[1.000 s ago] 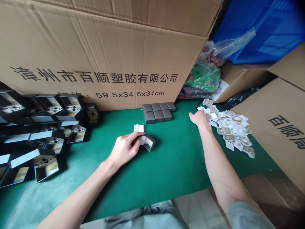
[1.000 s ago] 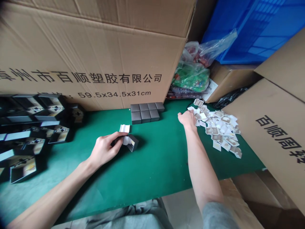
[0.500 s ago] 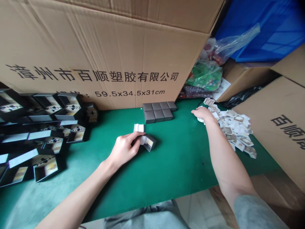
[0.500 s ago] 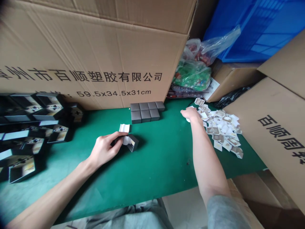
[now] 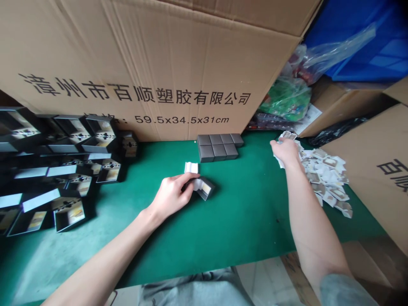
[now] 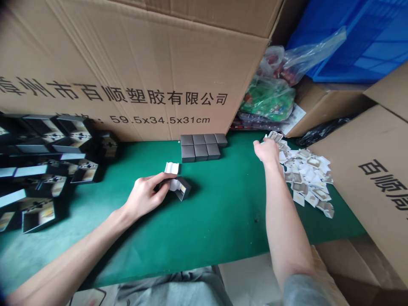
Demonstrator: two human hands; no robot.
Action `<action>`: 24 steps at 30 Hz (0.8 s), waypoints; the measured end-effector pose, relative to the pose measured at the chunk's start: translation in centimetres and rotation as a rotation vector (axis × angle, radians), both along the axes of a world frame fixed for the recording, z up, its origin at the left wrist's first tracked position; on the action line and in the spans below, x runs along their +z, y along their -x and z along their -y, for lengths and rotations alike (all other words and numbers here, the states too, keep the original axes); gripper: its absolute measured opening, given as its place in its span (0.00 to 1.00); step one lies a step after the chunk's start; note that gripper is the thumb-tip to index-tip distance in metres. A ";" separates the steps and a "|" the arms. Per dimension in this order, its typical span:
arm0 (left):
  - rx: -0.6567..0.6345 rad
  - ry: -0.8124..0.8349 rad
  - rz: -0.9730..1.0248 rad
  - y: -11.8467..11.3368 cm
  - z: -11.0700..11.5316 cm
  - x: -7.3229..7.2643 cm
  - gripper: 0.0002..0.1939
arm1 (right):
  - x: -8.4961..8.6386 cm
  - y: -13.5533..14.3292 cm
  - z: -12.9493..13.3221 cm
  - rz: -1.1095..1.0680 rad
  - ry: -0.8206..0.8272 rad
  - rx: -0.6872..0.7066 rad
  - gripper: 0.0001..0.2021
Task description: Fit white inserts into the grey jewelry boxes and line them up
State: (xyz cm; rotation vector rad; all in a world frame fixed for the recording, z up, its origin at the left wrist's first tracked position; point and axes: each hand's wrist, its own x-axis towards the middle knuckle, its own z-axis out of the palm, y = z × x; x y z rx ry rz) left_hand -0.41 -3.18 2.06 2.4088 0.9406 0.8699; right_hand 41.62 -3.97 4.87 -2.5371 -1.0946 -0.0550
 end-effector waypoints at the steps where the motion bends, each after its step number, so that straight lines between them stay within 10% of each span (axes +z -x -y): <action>1: -0.006 -0.004 0.005 0.0 0.0 0.1 0.15 | 0.7 0.8 0.4 0.001 -0.026 -0.035 0.25; 7: -0.012 -0.053 0.062 -0.1 0.3 0.1 0.14 | 4.2 7.9 3.7 -0.642 -0.072 0.445 0.23; 13: 0.035 -0.112 0.173 0.0 0.7 0.2 0.13 | 2.6 15.8 3.3 -0.959 0.268 0.987 0.19; 24: 0.191 0.013 0.185 -0.1 -0.2 0.2 0.14 | -2.9 18.7 2.3 -1.354 -0.256 0.663 0.19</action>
